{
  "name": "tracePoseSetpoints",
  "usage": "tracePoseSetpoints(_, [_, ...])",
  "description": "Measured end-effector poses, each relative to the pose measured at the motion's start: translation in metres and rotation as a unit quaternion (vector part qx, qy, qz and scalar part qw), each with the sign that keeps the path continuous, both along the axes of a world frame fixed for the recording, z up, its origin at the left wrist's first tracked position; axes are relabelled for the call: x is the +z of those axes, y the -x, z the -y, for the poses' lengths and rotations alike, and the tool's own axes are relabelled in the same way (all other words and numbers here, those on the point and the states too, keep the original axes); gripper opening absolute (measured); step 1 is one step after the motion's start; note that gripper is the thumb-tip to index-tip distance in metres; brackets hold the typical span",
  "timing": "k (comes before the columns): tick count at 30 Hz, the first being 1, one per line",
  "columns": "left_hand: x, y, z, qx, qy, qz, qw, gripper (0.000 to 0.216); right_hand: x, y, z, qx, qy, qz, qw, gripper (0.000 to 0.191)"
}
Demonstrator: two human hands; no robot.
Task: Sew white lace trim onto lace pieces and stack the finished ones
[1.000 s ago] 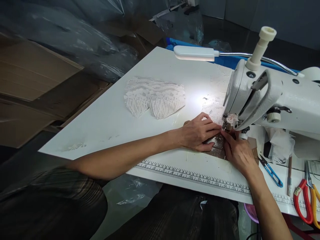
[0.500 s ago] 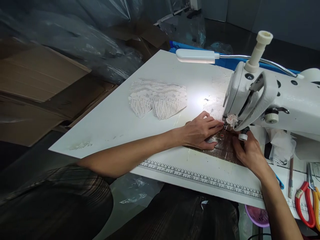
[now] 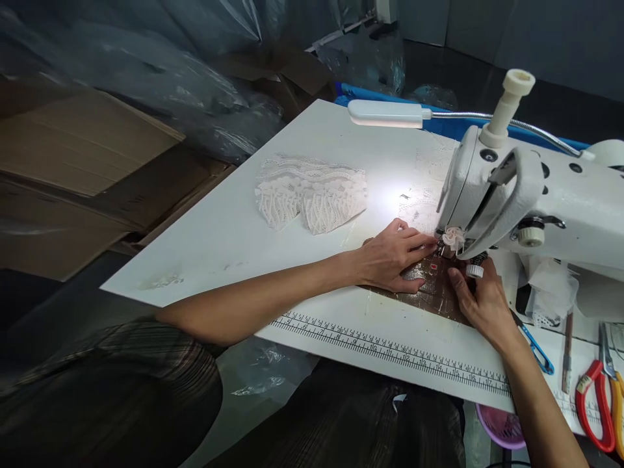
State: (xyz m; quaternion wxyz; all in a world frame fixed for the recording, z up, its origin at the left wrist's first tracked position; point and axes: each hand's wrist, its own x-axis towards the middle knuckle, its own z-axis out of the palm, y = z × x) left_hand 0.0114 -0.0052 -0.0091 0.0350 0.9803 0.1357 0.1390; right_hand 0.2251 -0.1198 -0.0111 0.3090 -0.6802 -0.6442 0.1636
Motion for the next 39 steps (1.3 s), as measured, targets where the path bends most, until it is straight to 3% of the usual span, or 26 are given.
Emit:
tracePoseSetpoints(6, [-0.004, 0.000, -0.001, 0.007, 0.012, 0.006, 1.000, 0.060, -0.016, 0.008, 0.011, -0.017, -0.094, 0.097, 0.991, 0.034])
tracePoseSetpoints(11, [-0.009, 0.001, -0.001, 0.008, 0.043, 0.048, 0.998, 0.069, -0.019, 0.011, 0.010, -0.010, -0.112, 0.121, 0.986, 0.035])
tracePoseSetpoints(15, [-0.011, -0.001, -0.003, 0.022, 0.081, 0.015, 0.996, 0.080, -0.021, 0.012, 0.010, -0.005, -0.115, 0.129, 0.985, 0.034])
tracePoseSetpoints(20, [-0.001, -0.004, -0.016, 0.026, 0.113, -0.060, 0.991, 0.087, -0.024, 0.013, 0.012, 0.017, -0.164, 0.174, 0.971, 0.035])
tracePoseSetpoints(26, [0.013, 0.007, -0.028, 0.044, 0.069, -0.071, 0.994, 0.077, -0.032, 0.004, 0.009, 0.063, -0.242, 0.216, 0.944, 0.036])
tracePoseSetpoints(30, [0.020, 0.037, -0.034, 0.160, 0.040, -0.003, 0.986, 0.058, -0.040, -0.003, 0.005, 0.084, -0.228, 0.222, 0.944, 0.037])
tracePoseSetpoints(35, [0.021, 0.081, -0.046, 0.389, 0.088, 0.067, 0.914, 0.051, -0.046, -0.005, 0.001, 0.081, -0.240, 0.227, 0.940, 0.039])
tracePoseSetpoints(39, [0.014, 0.097, -0.049, 0.430, 0.116, 0.112, 0.888, 0.024, -0.043, 0.000, 0.002, 0.071, -0.247, 0.220, 0.941, 0.038])
